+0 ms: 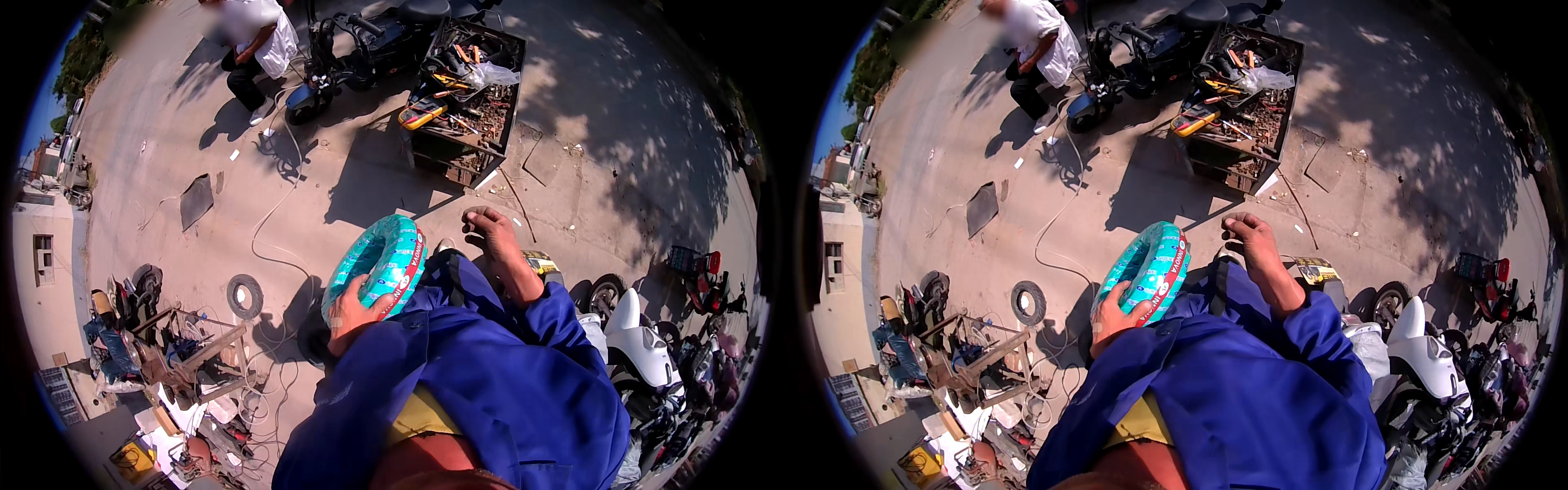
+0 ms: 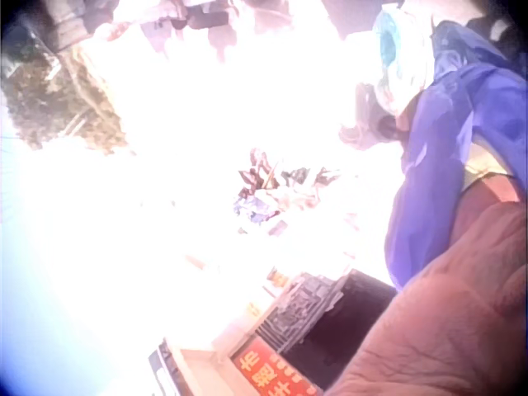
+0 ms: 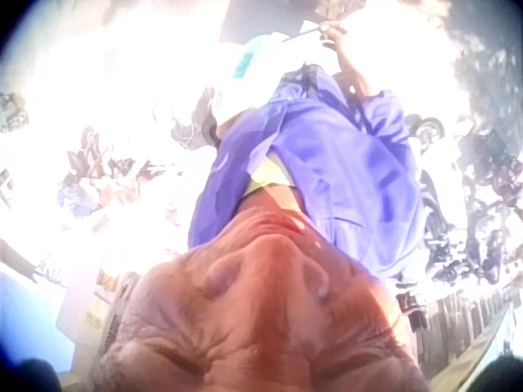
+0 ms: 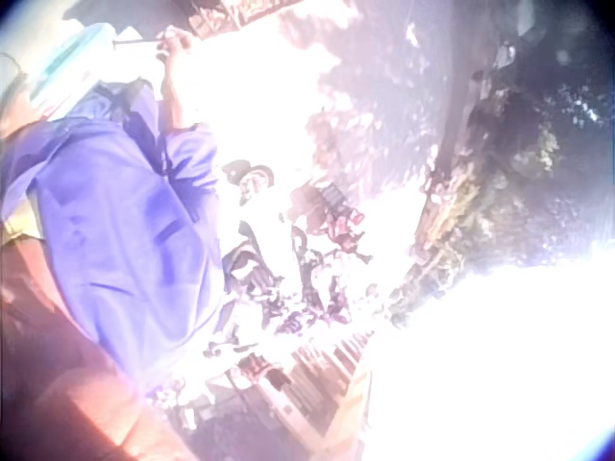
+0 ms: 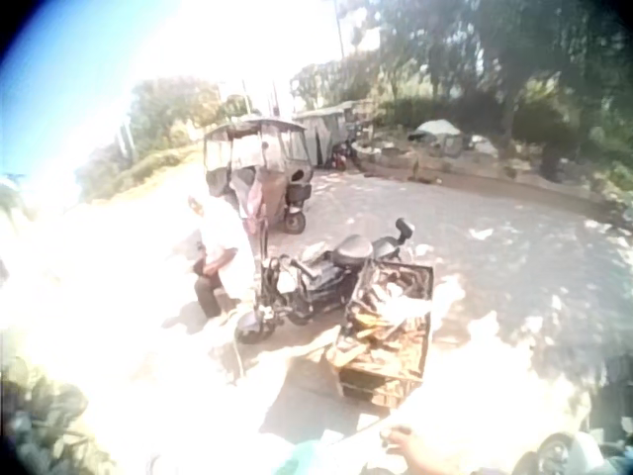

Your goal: The person retrieves a new tire from a plastic bag and carries it outside. They then mount the tire onto a scooter wheel rim using a tire lever, prying the tire bead over the rim edge to secure it in place.

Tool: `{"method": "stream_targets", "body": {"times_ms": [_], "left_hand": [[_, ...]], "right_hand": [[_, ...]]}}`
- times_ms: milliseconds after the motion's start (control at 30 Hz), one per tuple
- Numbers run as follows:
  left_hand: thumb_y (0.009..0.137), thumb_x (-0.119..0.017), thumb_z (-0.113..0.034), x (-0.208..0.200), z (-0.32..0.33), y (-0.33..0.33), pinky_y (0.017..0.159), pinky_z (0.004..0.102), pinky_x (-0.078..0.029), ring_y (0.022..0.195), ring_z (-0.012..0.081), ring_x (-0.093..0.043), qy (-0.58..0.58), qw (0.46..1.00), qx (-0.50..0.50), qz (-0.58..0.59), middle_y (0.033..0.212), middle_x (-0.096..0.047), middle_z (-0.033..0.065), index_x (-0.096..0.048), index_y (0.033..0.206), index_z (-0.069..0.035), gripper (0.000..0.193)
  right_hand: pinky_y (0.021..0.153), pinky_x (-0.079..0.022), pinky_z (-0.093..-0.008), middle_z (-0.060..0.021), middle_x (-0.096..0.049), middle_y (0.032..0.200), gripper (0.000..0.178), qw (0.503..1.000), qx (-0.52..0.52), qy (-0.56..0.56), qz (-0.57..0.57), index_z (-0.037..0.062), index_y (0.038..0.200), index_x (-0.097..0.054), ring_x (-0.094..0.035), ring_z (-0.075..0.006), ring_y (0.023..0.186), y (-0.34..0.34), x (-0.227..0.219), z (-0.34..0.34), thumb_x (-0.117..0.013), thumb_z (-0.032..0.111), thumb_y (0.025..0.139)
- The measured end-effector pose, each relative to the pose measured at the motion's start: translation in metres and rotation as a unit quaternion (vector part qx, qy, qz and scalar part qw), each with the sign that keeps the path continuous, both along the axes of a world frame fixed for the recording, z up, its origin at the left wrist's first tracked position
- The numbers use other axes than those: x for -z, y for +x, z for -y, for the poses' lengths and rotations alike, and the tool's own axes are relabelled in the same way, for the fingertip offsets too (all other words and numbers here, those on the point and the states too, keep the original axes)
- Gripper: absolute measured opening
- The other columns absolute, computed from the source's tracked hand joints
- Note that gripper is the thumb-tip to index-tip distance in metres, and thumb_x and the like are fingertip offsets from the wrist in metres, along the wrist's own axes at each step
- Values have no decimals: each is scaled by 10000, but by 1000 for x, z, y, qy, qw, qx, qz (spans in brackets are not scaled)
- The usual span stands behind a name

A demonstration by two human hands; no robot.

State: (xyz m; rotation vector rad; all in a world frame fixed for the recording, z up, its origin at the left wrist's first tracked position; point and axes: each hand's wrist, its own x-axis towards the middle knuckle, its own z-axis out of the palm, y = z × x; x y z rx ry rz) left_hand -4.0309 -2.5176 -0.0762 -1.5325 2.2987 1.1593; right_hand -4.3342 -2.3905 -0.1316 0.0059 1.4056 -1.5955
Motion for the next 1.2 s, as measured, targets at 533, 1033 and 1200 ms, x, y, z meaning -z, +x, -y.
{"method": "stream_targets", "body": {"times_ms": [533, 1033, 1200], "left_hand": [[1055, -540, -420, 86, 124, -40, 710, 384, -448, 730, 239, -538, 88, 943, -296, -121, 810, -624, 139, -630, 1003, 64, 495], [1038, -560, -418, 90, 232, -90, 761, 392, -484, 809, 230, -582, 93, 967, -201, -128, 913, -654, 160, -636, 1152, 46, 483], [1031, -557, -502, 85, 233, -84, 730, 389, -438, 817, 221, -541, 133, 956, -238, -108, 912, -597, 114, -596, 1074, 48, 553]], "right_hand": [[782, -543, -371, -158, -744, 877, 257, 914, -118, 169, -350, 7, 1038, -747, -708, -249, 810, -207, 102, 199, -734, 215, 887], [871, -543, -421, -179, -721, 1095, 277, 790, -47, 300, -533, 75, 1113, -750, -701, -326, 990, -342, 139, 228, -695, 245, 900], [898, -535, -446, -188, -697, 1107, 267, 766, -90, 306, -559, 68, 1129, -745, -683, -369, 1014, -375, 140, 249, -695, 203, 903]]}}
